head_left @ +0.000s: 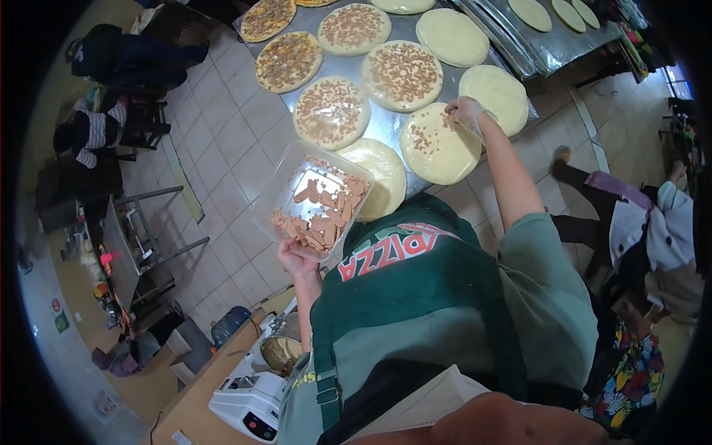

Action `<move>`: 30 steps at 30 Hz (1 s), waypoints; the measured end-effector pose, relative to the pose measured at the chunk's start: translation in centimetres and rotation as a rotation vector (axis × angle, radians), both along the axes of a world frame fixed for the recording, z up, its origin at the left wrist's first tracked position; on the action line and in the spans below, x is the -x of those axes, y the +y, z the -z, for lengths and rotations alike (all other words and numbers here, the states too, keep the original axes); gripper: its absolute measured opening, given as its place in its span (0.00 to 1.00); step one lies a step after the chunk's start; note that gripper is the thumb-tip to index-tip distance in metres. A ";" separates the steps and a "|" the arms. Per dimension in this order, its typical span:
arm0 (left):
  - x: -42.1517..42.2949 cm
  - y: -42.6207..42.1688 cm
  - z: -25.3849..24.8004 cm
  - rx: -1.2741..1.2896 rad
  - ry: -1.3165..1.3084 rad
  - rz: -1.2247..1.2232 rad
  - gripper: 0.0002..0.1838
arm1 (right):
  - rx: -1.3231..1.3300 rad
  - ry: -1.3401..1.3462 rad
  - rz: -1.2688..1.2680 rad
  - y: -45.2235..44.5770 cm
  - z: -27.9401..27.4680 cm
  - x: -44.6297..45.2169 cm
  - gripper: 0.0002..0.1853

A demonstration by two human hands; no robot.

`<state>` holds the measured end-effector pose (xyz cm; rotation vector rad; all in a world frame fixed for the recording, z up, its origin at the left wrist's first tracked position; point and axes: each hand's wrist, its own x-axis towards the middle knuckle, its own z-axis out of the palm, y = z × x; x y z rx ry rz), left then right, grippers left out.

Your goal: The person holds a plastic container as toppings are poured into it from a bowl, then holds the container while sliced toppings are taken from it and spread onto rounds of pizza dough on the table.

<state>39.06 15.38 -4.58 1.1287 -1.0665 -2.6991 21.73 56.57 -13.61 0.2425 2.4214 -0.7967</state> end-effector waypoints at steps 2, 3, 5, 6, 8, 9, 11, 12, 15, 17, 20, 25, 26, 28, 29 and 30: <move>0.2 0.2 0.0 -0.017 0.010 0.003 0.28 | 0.151 -0.041 0.079 0.1 1.2 -0.9 0.10; 0.3 0.3 0.1 -0.032 0.018 0.009 0.28 | 0.305 -0.084 0.160 0.3 1.9 -1.2 0.10; 0.7 -0.1 0.6 -0.079 0.017 0.039 0.29 | 0.320 -0.010 0.115 -0.6 1.3 -1.6 0.09; 0.8 -0.2 0.9 -0.124 0.013 0.069 0.29 | 0.337 0.061 0.070 -1.1 1.0 -1.6 0.09; 1.1 0.3 0.3 -0.120 0.024 0.069 0.29 | 0.217 0.089 0.030 -1.6 1.4 -0.3 0.10; 1.2 0.5 0.0 -0.118 0.035 0.071 0.30 | 0.096 0.117 -0.008 -1.9 1.4 0.1 0.10; 1.3 0.8 0.0 -0.072 0.067 0.048 0.32 | 0.025 0.133 -0.033 -2.3 -0.3 0.8 0.11; 1.4 0.9 0.1 -0.026 0.098 0.027 0.33 | -0.046 0.148 -0.057 -2.4 -0.8 1.0 0.11; 1.3 0.2 0.8 -0.062 0.100 0.040 0.35 | -0.080 0.268 -0.089 -0.9 1.6 1.4 0.11; 1.2 -0.2 1.3 -0.061 0.087 0.033 0.35 | -0.155 0.175 -0.072 0.5 1.7 1.5 0.11; 1.2 -0.5 1.4 -0.059 0.077 0.033 0.35 | -0.289 0.052 -0.029 1.4 -0.4 0.2 0.12; 2.1 -0.5 0.6 -0.049 0.079 0.048 0.34 | -0.191 0.156 0.195 2.2 0.8 -4.9 0.09; 2.3 -0.6 0.5 -0.091 0.054 0.067 0.33 | -0.189 0.136 0.259 2.0 1.0 -5.3 0.10; 2.9 -0.8 0.7 -0.135 0.029 0.093 0.33 | -0.190 0.116 0.330 1.7 0.6 -5.5 0.13; 3.2 -0.9 1.0 -0.124 0.052 0.112 0.32 | -0.096 0.076 0.391 1.4 0.2 -5.0 0.13; 3.4 -1.0 1.2 -0.114 0.078 0.131 0.31 | -0.003 0.039 0.453 1.0 -0.3 -4.9 0.13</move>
